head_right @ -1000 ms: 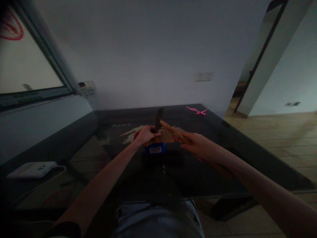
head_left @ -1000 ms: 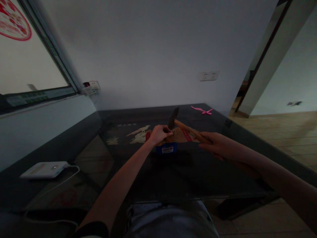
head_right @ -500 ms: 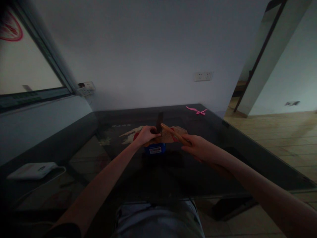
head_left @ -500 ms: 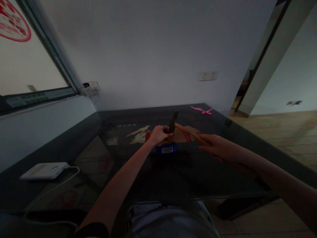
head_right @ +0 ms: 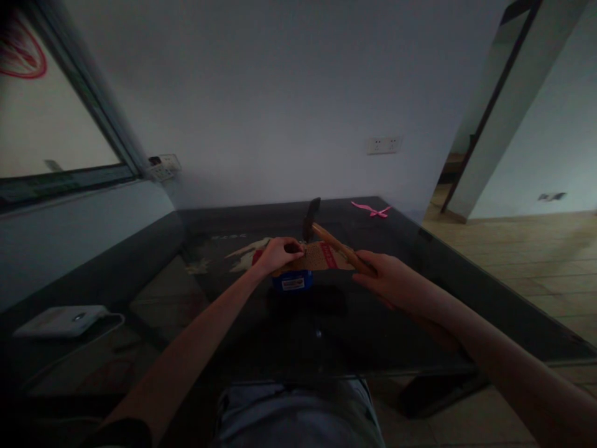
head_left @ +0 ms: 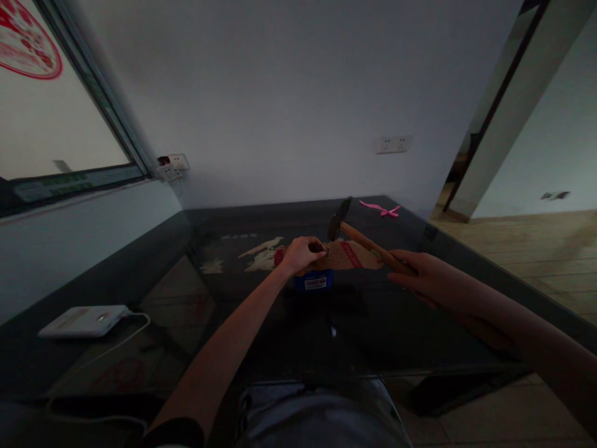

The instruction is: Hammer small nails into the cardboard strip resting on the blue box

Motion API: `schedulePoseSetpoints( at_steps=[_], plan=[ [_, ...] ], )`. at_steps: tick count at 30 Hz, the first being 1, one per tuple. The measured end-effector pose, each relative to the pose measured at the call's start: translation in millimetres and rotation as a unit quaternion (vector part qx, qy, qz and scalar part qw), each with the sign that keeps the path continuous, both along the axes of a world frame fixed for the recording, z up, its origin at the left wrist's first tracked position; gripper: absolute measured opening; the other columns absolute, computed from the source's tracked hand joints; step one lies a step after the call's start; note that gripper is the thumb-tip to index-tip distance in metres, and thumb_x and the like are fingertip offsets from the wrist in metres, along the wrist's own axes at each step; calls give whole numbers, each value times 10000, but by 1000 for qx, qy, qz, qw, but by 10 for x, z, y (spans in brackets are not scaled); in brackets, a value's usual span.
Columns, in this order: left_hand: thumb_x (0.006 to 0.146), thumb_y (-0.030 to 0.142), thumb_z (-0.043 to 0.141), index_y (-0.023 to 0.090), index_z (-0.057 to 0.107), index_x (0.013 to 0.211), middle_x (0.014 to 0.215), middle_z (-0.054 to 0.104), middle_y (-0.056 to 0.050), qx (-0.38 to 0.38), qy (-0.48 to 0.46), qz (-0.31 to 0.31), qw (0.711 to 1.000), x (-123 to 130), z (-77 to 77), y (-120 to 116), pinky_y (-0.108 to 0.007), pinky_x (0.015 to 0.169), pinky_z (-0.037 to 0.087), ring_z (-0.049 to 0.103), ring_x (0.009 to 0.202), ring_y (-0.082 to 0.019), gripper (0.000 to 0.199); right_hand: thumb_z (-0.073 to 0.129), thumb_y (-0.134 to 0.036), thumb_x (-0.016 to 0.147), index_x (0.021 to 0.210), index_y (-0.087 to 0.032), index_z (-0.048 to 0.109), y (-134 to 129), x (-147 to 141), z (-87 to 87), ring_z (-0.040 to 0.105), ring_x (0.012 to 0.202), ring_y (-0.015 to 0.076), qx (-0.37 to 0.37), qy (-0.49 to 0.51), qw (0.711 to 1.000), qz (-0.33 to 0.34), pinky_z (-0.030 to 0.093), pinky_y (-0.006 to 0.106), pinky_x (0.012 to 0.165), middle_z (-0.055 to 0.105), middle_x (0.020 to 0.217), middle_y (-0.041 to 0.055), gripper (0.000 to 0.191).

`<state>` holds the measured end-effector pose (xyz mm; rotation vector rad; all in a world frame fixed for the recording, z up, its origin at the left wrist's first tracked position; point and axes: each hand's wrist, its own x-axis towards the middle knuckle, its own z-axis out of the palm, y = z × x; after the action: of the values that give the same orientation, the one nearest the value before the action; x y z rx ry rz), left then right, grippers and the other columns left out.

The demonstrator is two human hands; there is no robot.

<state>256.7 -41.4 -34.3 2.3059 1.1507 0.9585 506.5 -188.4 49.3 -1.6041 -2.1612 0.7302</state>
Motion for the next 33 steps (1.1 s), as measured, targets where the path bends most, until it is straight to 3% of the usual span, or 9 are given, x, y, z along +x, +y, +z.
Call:
schedulePoseSetpoints(
  at_steps=[7,13,19,26,33],
  plan=[
    [692,248,652,141,684,784,756,690,-34,-7,-12,2,1000,5,56,-52,-233,648,466,623,696,-145,145,491,-306,759,967,-157,569,81,-36,-66,489,466,118,36,-26,998,34,358,219,420,526,607,-14,268],
    [693,255,653,144,681,775,764,687,-40,-3,-29,-11,1000,-1,17,-17,-238,657,468,622,703,-144,141,468,-331,776,1016,-140,540,52,-28,-15,444,379,105,30,-12,999,12,331,219,375,476,524,-43,315],
    [690,280,656,149,684,796,756,687,-31,-6,-14,13,1000,5,47,-40,-234,642,466,619,696,-146,170,502,-310,756,1037,-156,553,72,-42,-128,459,371,103,-14,14,1000,11,337,218,353,522,573,-25,325],
    [677,325,690,150,658,828,799,683,-40,-8,-64,-24,998,9,40,-22,-246,682,489,629,736,-146,232,504,-417,768,1010,-166,533,4,10,-47,411,324,89,-8,61,998,-8,310,205,300,431,502,-70,349],
    [769,351,612,159,611,946,863,667,-49,27,-107,-55,992,-158,194,-99,-254,737,503,634,794,-140,261,510,-437,810,1113,-194,478,-172,206,-278,387,348,73,41,136,989,-36,319,191,322,398,525,-83,390]
  ],
)
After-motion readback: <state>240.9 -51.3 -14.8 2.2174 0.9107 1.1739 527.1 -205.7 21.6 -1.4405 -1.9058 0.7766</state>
